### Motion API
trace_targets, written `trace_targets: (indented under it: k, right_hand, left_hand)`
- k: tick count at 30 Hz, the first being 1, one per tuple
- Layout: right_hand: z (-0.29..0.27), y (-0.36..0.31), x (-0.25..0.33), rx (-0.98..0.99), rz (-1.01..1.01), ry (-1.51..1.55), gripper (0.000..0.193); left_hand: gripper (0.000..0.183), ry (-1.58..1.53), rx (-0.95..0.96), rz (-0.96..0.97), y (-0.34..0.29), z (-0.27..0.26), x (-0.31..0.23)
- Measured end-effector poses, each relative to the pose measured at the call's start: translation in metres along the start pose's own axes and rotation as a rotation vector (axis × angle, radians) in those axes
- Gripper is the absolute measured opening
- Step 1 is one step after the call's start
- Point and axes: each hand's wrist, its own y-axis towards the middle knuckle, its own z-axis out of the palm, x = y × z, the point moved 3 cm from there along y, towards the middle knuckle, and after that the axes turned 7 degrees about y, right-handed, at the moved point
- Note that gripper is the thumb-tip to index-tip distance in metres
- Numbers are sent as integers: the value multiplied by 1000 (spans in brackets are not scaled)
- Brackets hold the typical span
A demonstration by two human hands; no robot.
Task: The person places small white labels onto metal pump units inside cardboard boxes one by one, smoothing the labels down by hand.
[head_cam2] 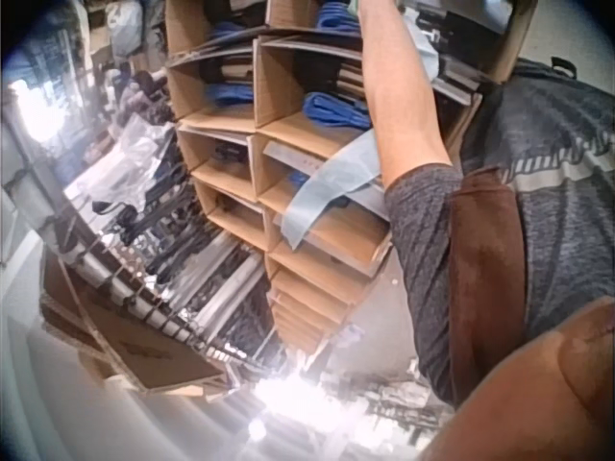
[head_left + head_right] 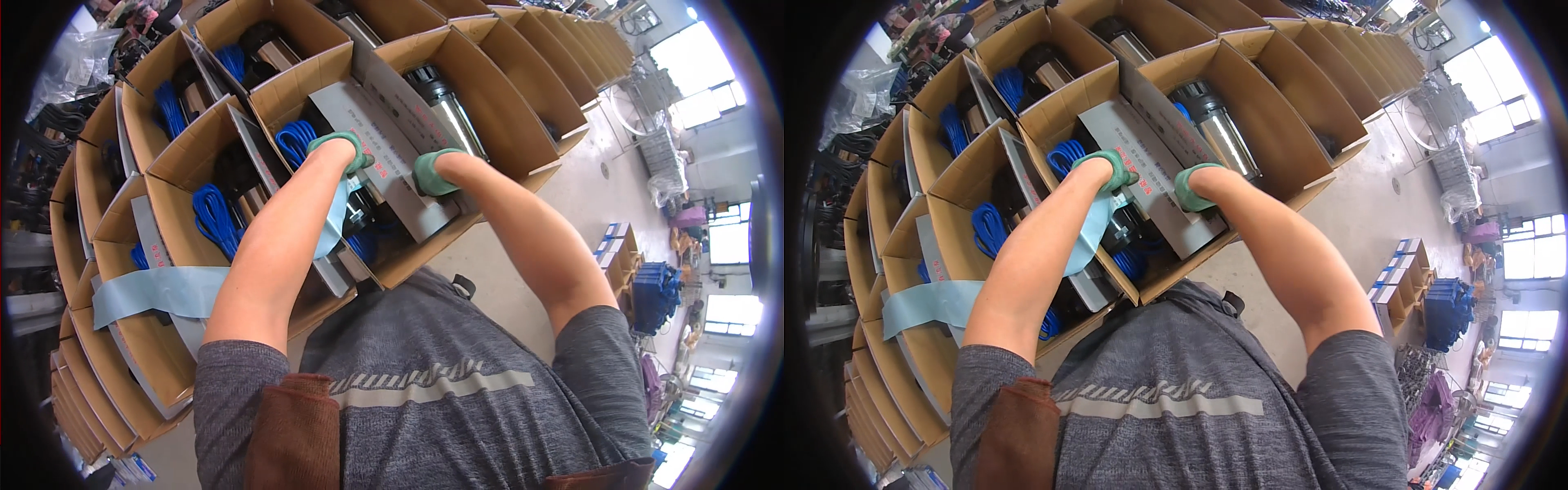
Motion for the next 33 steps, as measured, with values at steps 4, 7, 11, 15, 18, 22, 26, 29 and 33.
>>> trace_targets:
  k: [4,7,11,15,18,22,26,29,33]
  right_hand:
    - [-19,41,15,-52,-236,-324,25]
    - [-31,42,3,-104,-125,368,24]
    - [2,14,-3,335,-43,257,25]
    - [7,-16,7,213,-153,0,27]
    - [-32,-46,5,-263,-286,265,29]
    - [-63,-99,-17,-537,-463,1022,28]
    - [-72,-127,-25,-715,-552,1359,32]
    - [-73,-133,-18,-772,-664,1489,39]
    - [-79,-138,5,-797,-922,1503,77]
  left_hand:
    - [50,-54,16,20,-1,-2,-2]
    - [48,-47,-22,67,1,-1,0]
    - [50,-38,-60,42,-12,-6,-2]
    - [53,-65,-52,33,-32,-21,-13]
    - [53,-86,12,114,-43,-36,-21]
    - [46,-39,-33,8,-73,-72,-23]
    - [39,-169,-123,21,-134,-135,-21]
    - [33,-449,-321,183,-193,-160,-25]
    - [34,-760,-537,344,-243,-149,-42]
